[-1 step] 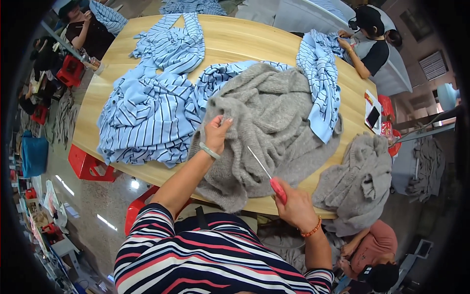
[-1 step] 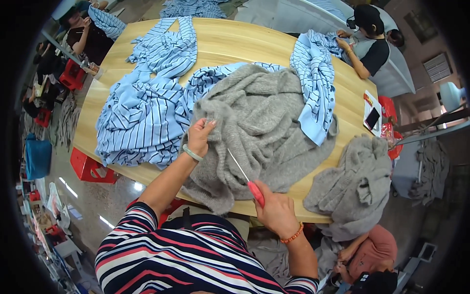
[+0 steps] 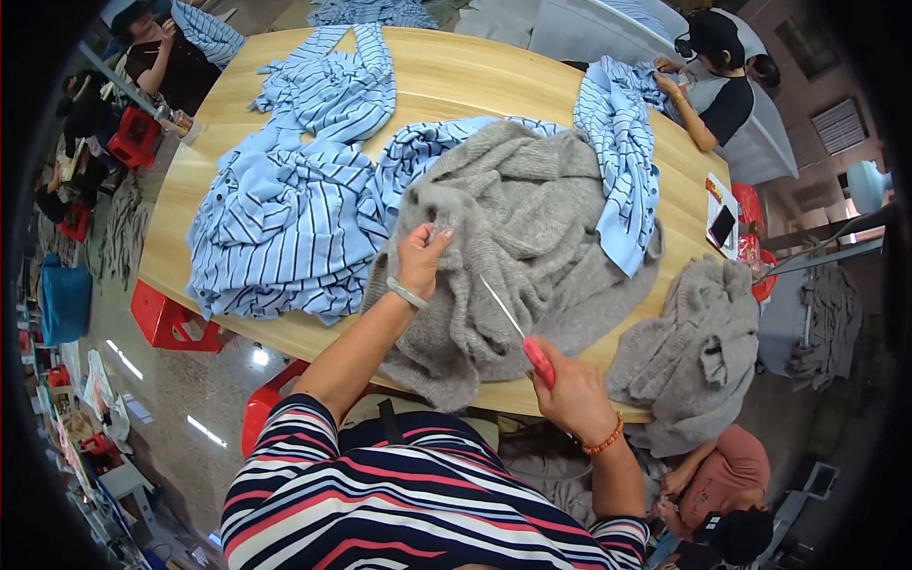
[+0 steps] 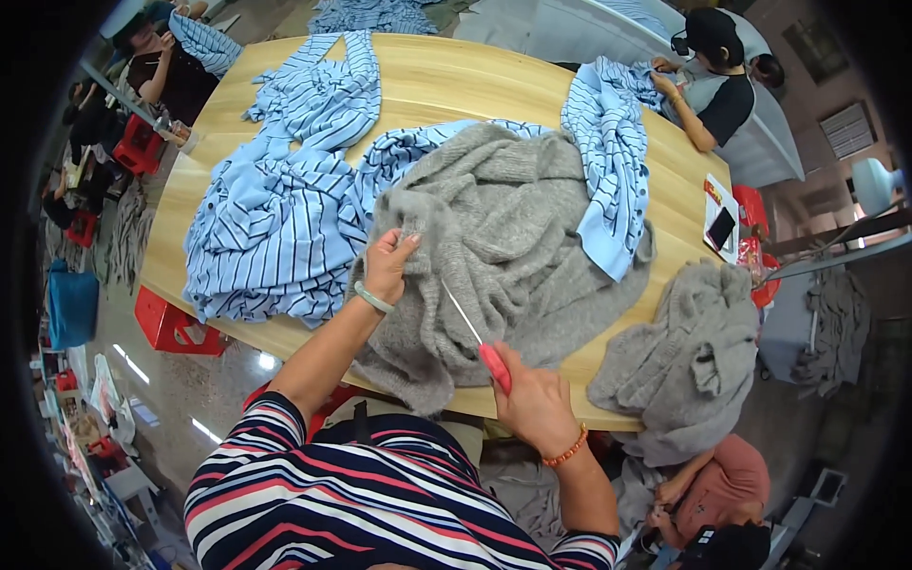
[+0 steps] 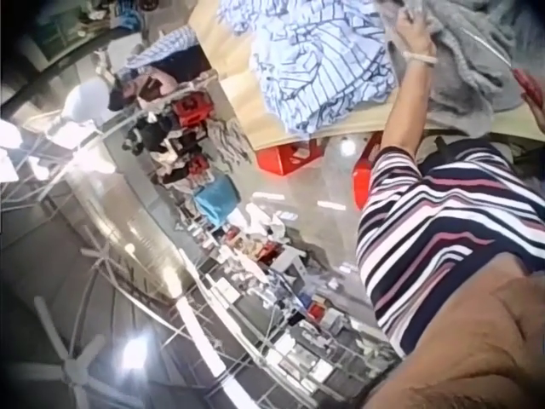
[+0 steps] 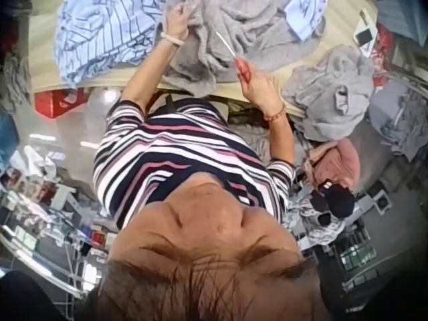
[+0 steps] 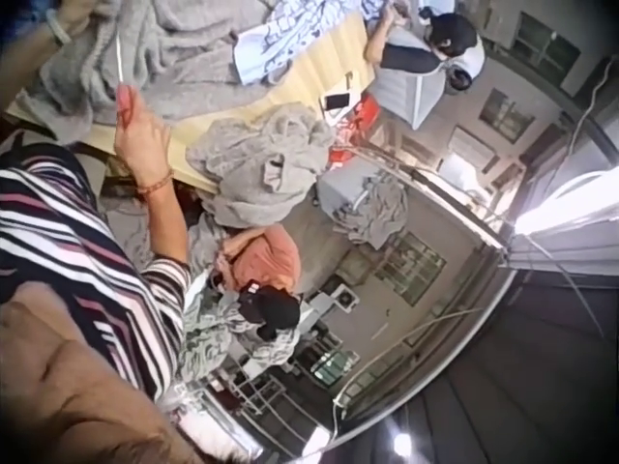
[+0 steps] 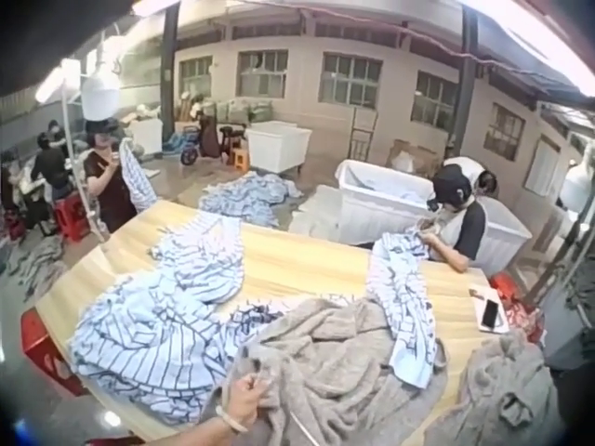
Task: Trimming loose threads from sweaters using a pair of scissors.
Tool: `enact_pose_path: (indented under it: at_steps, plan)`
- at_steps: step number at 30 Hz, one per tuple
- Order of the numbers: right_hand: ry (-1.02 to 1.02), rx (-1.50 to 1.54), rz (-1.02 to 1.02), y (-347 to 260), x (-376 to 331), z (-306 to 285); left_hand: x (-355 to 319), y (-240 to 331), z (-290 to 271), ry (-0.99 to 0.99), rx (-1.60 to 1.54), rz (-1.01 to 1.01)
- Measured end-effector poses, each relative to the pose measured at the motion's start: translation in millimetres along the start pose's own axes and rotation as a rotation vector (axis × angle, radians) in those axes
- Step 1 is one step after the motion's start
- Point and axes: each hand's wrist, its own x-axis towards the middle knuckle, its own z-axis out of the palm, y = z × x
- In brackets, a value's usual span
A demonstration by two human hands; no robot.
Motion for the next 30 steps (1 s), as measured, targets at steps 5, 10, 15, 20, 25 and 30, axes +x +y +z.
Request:
enact_pose_path:
  at_steps: [5, 10, 15, 20, 25, 30]
  plan:
    - [-0.066, -0.065, -0.114, -5, 19, -6, -9, -11, -7, -0.157, 0.002, -0.054]
    - [-0.152, -0.052, -0.07, -1, 14, -15, -30, -11, -6, -0.207, -0.033, -0.177]
    - [-0.188, -0.04, -0.027, 1, 10, -17, -29, -16, -31, -0.419, 0.254, -0.277]
    - [-0.083, 0.001, -0.064, 12, 5, -14, -17, 2, -13, -0.324, 0.065, -0.192]
    - [-0.073, -0.01, -0.041, 1, 7, -15, 4, -8, -21, -0.131, -0.083, -0.166]
    - [-0.034, 0.011, -0.045, 4, 14, -12, 5, 15, 5, -0.067, -0.211, -0.148]
